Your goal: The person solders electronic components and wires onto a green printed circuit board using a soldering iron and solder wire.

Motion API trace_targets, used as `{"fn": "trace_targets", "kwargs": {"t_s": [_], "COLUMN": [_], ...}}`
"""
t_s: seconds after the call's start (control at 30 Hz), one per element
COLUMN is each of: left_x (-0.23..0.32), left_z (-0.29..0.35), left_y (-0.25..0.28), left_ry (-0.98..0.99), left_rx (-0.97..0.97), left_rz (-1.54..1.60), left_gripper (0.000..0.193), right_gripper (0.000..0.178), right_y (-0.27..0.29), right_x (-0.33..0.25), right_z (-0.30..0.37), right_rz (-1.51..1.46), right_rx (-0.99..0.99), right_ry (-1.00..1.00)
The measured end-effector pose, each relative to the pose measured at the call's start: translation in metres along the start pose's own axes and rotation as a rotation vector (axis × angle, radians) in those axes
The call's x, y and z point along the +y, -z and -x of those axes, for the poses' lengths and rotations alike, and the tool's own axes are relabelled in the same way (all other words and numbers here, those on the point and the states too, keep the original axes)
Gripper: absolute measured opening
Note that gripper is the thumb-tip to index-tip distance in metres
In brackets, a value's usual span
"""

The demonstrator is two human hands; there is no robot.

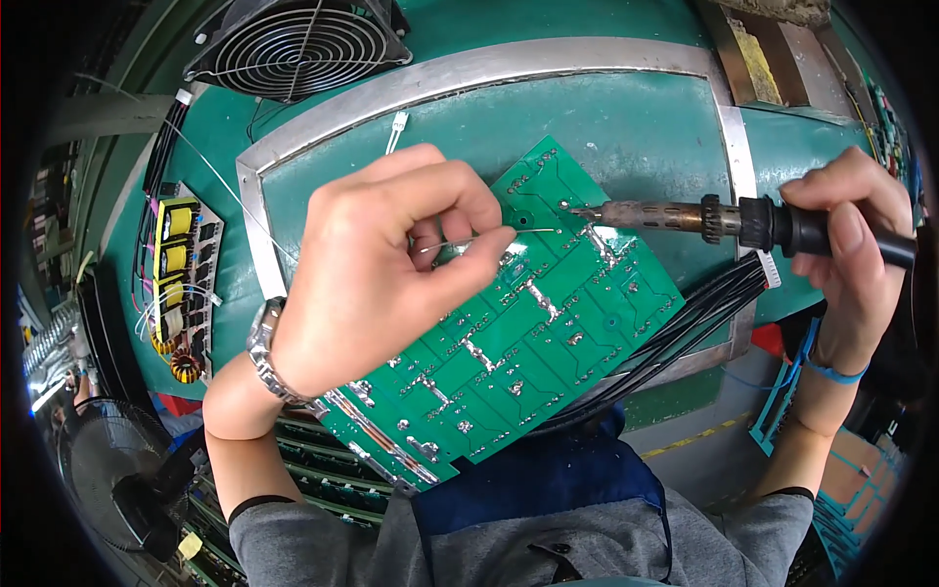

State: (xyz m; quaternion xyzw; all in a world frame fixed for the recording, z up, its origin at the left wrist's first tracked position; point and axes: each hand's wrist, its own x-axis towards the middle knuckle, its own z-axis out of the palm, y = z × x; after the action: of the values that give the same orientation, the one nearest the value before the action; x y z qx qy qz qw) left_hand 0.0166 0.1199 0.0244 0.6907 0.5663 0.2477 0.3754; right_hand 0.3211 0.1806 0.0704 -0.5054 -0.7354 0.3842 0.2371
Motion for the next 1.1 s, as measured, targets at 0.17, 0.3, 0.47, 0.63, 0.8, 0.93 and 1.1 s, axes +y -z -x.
{"fn": "trace_targets", "kwargs": {"t_s": [0.17, 0.3, 0.47, 0.63, 0.8, 0.93, 1.1], "left_x": [0.002, 0.005, 0.003, 0.006, 0.006, 0.005, 0.006], "left_z": [0.005, 0.005, 0.008, 0.007, 0.009, 0.009, 0.009], "left_y": [-0.009, -0.012, -0.013, -0.013, -0.014, -0.015, -0.016], "left_ry": [-0.015, -0.048, -0.058, -0.072, -0.059, -0.066, -0.068], "left_rx": [0.073, 0.069, 0.098, 0.099, 0.110, 0.109, 0.110], "left_rz": [-0.058, -0.065, -0.096, -0.100, -0.109, -0.098, -0.090], "left_gripper": [0.009, 0.009, 0.010, 0.010, 0.010, 0.010, 0.010], "right_gripper": [0.040, 0.039, 0.038, 0.036, 0.036, 0.036, 0.035], "right_y": [-0.003, -0.006, -0.024, -0.026, -0.028, -0.029, -0.028], "right_x": [-0.003, -0.002, 0.009, 0.001, -0.001, -0.001, -0.006], "right_z": [-0.023, -0.027, -0.029, -0.028, -0.029, -0.028, -0.026], "right_rz": [-0.009, 0.011, -0.055, -0.024, -0.018, 0.001, 0.025], "right_rx": [-0.103, -0.119, -0.013, -0.005, -0.017, -0.009, 0.019], "right_ry": [-0.031, 0.002, 0.191, 0.179, 0.159, 0.167, 0.127]}}
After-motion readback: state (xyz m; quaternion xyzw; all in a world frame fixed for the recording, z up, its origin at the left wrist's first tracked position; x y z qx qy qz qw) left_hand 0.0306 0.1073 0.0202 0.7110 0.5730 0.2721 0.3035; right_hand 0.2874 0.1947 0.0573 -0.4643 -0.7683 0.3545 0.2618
